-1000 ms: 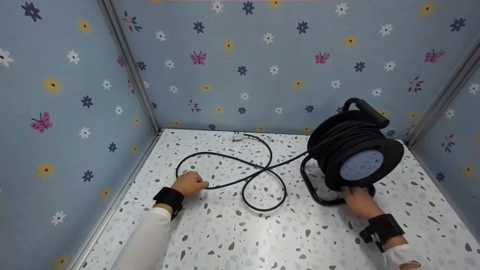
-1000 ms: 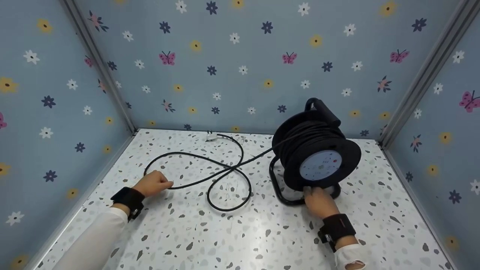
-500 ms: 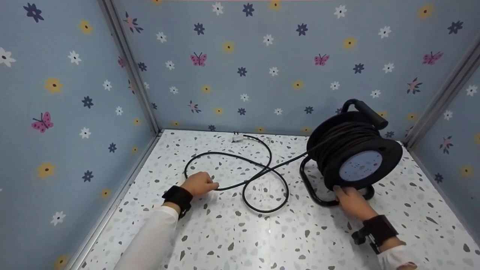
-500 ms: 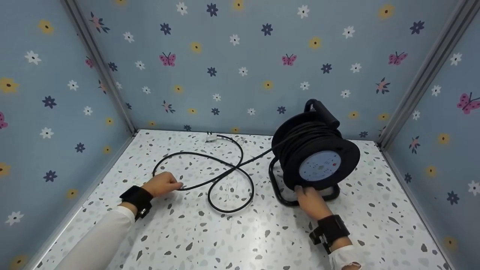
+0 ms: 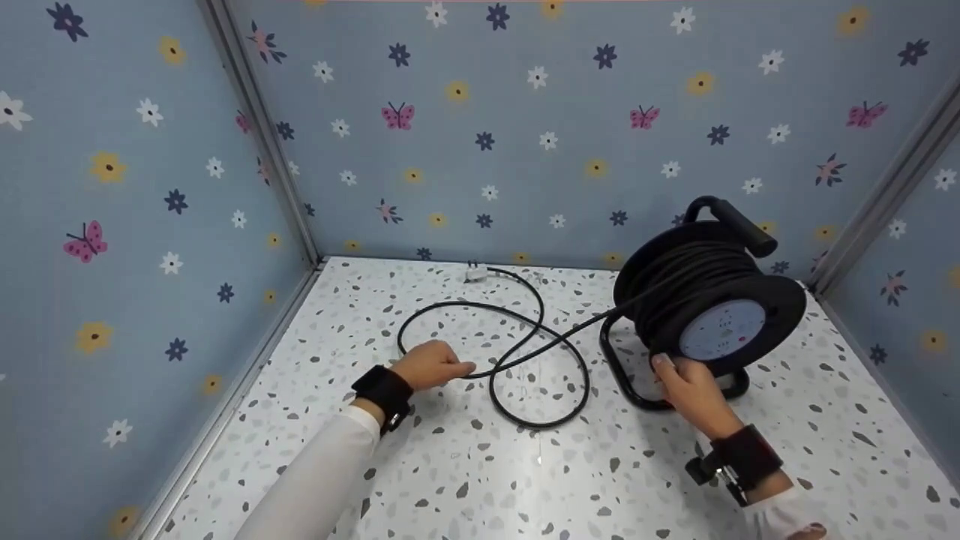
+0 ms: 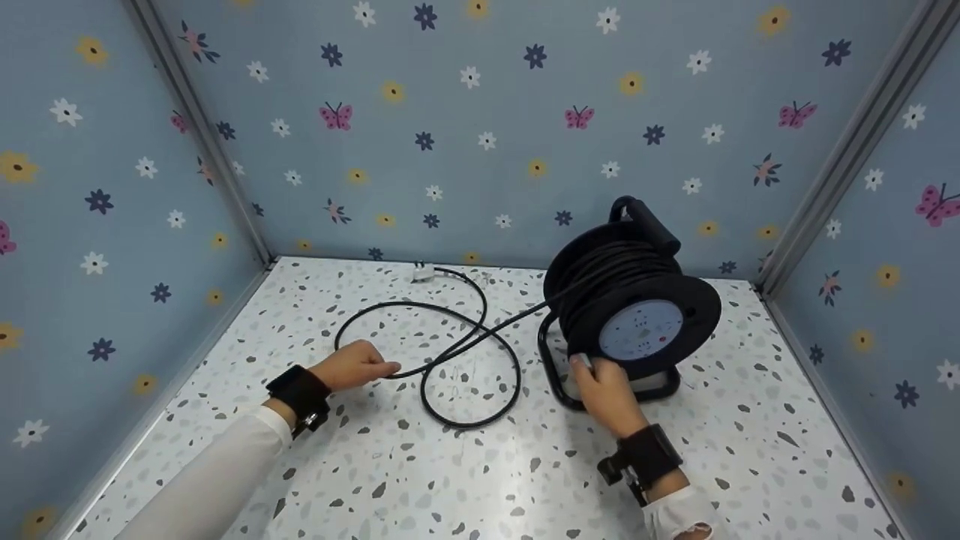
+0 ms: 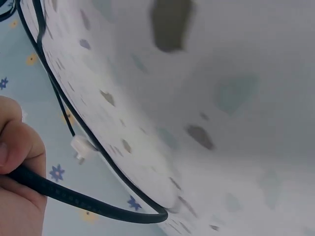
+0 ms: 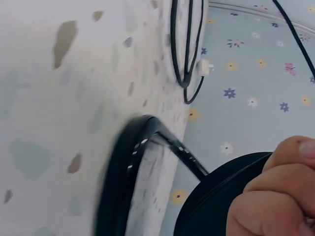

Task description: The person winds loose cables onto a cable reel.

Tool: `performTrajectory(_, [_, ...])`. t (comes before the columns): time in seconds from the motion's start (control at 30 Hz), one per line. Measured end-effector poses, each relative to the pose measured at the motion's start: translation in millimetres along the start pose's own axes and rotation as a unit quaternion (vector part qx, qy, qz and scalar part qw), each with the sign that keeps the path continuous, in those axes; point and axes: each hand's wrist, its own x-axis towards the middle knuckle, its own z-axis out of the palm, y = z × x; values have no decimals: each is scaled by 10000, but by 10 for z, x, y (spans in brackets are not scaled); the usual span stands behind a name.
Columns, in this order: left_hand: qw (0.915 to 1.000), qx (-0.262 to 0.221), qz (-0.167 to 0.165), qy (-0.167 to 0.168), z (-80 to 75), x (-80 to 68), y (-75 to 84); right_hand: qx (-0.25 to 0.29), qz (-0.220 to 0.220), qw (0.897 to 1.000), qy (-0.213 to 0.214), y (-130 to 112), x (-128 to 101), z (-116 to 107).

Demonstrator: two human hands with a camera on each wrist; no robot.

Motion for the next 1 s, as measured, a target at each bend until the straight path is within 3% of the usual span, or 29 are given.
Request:
performTrajectory(0.33, [9977, -198, 546, 351, 114, 119, 259, -251, -274, 9989, 287, -214, 23, -80])
performTrajectory(0.47, [9957, -125, 720, 574, 162, 170, 374, -18, -315, 9992, 264, -309, 38, -137])
performTrajectory(0.6, [9929, -353, 879, 719, 189, 216, 508, 107, -401, 9981, 456, -404, 65, -197])
performTrajectory(0.77, [9894, -529, 1111, 768, 216, 284, 681, 299, -512, 9957, 719, -496, 96, -279])
performTrajectory(1.0, [9873, -348, 1424, 606, 307, 358, 847, 482, -683, 9920, 944, -564, 95, -387])
